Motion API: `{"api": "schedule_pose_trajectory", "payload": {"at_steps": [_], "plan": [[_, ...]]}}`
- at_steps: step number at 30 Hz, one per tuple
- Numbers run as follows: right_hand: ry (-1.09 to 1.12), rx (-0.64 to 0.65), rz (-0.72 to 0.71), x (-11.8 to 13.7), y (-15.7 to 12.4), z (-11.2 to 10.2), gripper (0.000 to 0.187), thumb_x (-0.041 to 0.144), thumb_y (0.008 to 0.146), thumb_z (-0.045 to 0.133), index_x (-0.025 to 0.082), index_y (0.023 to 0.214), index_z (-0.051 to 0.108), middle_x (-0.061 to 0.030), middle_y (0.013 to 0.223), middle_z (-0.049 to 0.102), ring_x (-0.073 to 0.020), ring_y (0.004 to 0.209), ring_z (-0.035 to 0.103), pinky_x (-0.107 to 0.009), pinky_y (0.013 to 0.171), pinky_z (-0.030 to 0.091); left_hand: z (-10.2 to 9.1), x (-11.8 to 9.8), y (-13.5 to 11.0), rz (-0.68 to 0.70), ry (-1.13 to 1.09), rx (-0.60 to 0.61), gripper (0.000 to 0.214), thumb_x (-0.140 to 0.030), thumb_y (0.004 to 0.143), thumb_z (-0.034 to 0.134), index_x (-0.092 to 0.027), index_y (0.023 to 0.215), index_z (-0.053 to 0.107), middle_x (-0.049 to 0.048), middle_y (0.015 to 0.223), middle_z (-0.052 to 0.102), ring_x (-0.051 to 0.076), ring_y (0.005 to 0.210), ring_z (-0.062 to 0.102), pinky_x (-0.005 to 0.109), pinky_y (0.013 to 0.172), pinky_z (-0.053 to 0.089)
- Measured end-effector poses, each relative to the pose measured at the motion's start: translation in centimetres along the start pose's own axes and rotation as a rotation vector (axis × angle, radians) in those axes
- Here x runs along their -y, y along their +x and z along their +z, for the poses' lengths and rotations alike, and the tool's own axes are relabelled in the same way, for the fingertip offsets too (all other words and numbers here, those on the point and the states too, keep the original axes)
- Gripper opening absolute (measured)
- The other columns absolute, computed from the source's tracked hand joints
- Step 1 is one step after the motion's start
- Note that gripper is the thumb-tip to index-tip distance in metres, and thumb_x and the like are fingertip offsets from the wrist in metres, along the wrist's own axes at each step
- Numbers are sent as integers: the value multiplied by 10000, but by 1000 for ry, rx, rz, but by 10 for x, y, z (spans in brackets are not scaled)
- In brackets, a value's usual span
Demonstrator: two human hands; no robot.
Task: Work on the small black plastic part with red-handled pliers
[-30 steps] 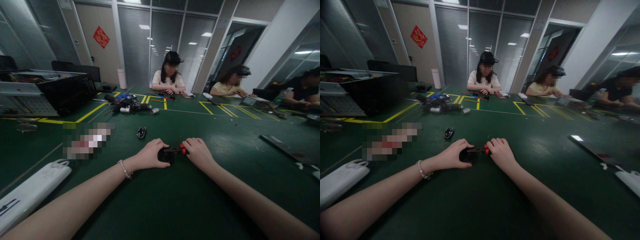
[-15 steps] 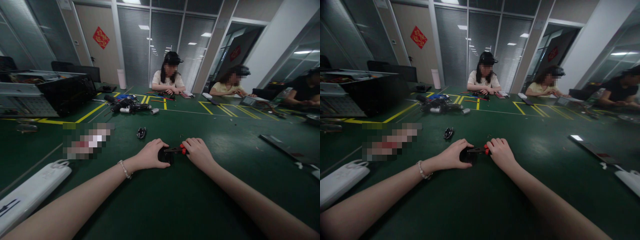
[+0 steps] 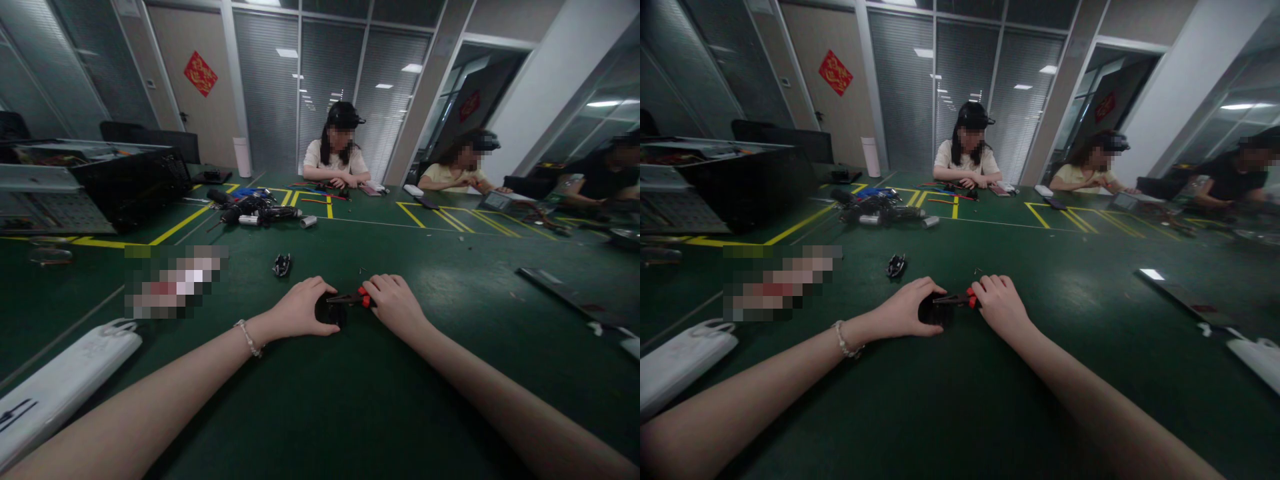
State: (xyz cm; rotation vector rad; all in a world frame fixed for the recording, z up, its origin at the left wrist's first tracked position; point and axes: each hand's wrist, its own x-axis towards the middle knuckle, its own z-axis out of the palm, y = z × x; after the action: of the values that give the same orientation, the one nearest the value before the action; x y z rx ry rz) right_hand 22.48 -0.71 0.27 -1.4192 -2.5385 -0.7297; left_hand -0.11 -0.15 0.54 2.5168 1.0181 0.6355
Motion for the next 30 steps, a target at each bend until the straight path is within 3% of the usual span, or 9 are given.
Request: {"api": "schedule_pose_trajectory", "payload": {"at_steps": [30], "plan": [[13, 18, -12, -1, 2, 1, 297, 160, 657, 575, 151, 953, 544, -80, 914, 563, -216, 847, 486, -335, 756, 315, 2, 4, 1, 43, 26, 6, 578, -481, 623, 645, -211, 1100, 462, 47, 1003, 493, 231, 923, 482, 361, 810, 386]]}}
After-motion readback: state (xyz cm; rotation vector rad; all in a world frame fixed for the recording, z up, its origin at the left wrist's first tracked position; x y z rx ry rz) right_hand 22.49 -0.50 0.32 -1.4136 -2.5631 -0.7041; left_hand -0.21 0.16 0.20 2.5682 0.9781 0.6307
